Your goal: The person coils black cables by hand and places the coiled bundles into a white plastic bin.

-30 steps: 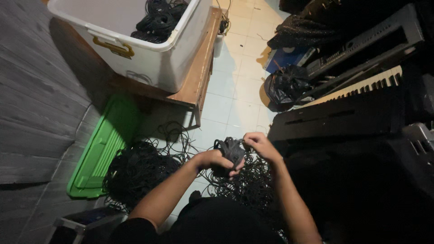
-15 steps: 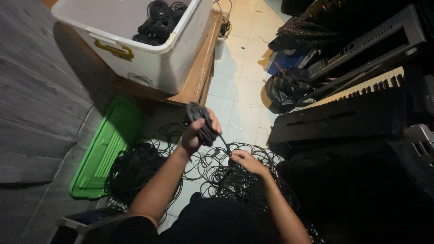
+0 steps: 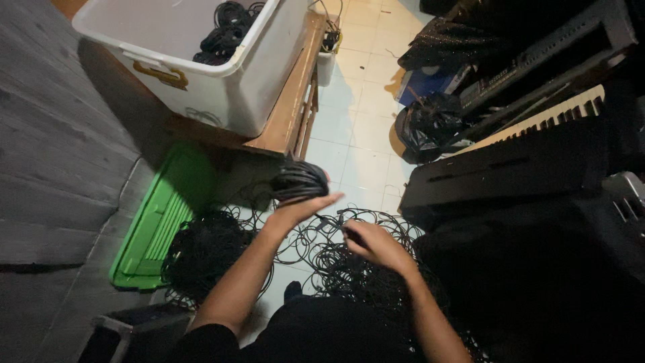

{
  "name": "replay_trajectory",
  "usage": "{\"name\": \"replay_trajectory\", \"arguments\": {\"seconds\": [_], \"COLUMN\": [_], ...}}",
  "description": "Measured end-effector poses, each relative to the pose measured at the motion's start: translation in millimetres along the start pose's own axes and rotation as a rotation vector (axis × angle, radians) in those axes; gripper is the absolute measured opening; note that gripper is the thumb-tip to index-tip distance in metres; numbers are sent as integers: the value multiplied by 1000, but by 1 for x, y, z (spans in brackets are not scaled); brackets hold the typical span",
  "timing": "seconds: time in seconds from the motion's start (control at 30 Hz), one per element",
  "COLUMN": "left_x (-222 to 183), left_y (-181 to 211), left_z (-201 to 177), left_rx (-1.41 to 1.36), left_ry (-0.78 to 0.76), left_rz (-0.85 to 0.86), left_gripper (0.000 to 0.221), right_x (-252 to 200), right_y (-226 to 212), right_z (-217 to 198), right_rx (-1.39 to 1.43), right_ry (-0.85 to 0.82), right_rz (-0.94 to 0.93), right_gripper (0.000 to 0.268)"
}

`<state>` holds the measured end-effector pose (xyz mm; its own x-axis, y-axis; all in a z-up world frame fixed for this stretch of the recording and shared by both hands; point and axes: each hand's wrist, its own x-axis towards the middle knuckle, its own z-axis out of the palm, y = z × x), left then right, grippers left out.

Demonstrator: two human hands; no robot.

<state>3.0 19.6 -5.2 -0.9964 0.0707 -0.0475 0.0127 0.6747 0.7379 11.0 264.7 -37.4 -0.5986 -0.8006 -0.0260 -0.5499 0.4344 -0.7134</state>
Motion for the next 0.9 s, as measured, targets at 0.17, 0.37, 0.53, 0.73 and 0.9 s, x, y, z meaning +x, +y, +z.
{"name": "replay_trajectory", "arguments": {"seconds": [0.17,0.37,0.53,0.73,0.9], "left_x": [-5,-23,-36,-56,-74], "left_y": [-13,-20,-26,-29,-15], "left_z": [55,93,96,71,21], "left_rx": [212,-260,-955,-1512,-1709], "left_ry": [-681,-899,-1112,-1129,-1053], "left_rz": [-167,-64,-215,-154,140], "left_gripper": [84,50,34,33,34], "right_x": [-16,-36,-44,-51,-60], "right_y": [0,2,42,158,263], "right_z": [-40,-63,-70,-46,-1], "right_rx": [-120,-3,45,447,573], "right_ry": [175,67,74,221,448], "right_rz": [-195,-78,-151,255,478], "right_gripper": [35,44,42,13,26]}}
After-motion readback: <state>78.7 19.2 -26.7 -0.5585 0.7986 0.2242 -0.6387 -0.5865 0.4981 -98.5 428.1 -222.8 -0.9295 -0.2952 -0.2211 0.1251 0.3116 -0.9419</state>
